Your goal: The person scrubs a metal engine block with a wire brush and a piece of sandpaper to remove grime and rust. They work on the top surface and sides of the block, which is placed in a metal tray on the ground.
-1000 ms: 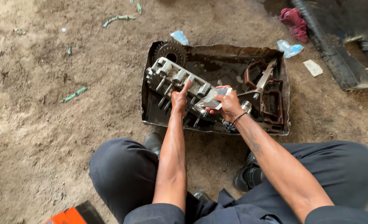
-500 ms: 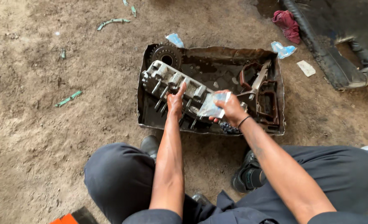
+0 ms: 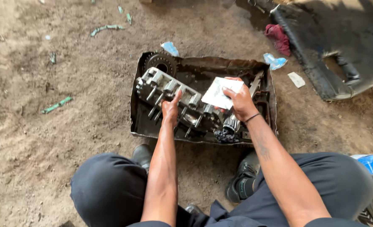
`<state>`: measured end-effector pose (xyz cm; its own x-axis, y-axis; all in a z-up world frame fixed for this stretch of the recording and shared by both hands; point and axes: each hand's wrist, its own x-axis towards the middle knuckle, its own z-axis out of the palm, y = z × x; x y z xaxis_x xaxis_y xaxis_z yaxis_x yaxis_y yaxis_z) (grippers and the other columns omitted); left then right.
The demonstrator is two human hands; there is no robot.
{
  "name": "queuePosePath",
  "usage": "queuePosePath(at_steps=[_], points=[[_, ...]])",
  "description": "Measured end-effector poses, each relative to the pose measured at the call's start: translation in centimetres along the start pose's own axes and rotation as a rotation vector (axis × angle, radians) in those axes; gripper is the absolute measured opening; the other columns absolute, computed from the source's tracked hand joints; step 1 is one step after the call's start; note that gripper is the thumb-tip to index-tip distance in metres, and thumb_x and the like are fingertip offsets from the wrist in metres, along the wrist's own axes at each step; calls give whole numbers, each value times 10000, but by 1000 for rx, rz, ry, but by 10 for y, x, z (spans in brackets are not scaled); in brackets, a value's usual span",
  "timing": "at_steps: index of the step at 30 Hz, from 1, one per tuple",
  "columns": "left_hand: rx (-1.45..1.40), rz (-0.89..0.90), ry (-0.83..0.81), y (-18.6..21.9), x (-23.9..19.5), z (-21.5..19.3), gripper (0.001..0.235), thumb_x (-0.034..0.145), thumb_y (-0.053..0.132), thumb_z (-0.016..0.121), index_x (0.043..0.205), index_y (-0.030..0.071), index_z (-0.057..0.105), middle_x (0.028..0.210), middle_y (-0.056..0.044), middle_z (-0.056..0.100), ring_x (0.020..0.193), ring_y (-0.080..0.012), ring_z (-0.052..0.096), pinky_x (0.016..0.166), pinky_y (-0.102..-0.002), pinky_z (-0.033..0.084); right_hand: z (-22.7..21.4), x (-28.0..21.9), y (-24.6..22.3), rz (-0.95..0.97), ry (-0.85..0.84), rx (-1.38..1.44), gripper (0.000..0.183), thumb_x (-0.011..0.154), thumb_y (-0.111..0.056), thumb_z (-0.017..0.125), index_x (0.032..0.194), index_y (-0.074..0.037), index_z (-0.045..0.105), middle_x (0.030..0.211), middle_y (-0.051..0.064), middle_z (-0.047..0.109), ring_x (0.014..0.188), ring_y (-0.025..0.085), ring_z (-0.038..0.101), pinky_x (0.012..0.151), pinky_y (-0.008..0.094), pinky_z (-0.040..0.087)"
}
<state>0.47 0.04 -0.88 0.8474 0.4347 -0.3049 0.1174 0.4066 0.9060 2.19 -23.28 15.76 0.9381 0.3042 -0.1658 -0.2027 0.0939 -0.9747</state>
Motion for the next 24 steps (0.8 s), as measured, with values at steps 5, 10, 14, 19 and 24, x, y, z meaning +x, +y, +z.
queuePosePath(at_steps=[5, 10, 14, 19, 24], points=[[-107, 69, 5, 5, -1, 8, 807, 726, 393, 883, 1352, -31, 600, 1281, -120, 693, 1128, -230, 648, 1001, -362, 484, 6, -21, 18, 145, 29, -324, 442, 940, -65, 610, 1346, -107, 443, 966, 206, 699, 595, 362, 735, 384, 419, 569], [-76, -5, 36, 5, -1, 7, 811, 718, 406, 893, 1322, -31, 574, 1248, -124, 695, 1089, -218, 659, 978, -363, 497, 14, -22, 28, 104, 86, -331, 432, 939, -102, 623, 1328, -69, 439, 978, 192, 687, 607, 333, 735, 384, 412, 573], [-48, -57, -9, 2, 2, 8, 657, 719, 471, 866, 1091, -62, 771, 1088, -125, 776, 952, -191, 682, 924, -353, 518, 12, -14, 44, -254, 173, -585, 367, 974, -162, 668, 1255, 21, 517, 883, 134, 726, 611, 237, 757, 470, 356, 631], [20, -107, 11, -3, 9, 11, 740, 773, 530, 869, 966, -173, 745, 972, -200, 777, 865, -198, 632, 888, -365, 548, 6, -10, 57, -149, 405, -1172, 477, 1029, -348, 688, 774, 53, 731, 520, 82, 587, 423, 236, 581, 441, 401, 465], [46, -143, 46, 8, 4, 14, 714, 698, 555, 851, 942, -110, 761, 994, -190, 773, 861, -204, 663, 843, -371, 544, 24, -22, 57, -395, 370, -1235, 331, 934, -267, 740, 821, 37, 675, 461, 79, 597, 360, 219, 589, 429, 384, 513]])
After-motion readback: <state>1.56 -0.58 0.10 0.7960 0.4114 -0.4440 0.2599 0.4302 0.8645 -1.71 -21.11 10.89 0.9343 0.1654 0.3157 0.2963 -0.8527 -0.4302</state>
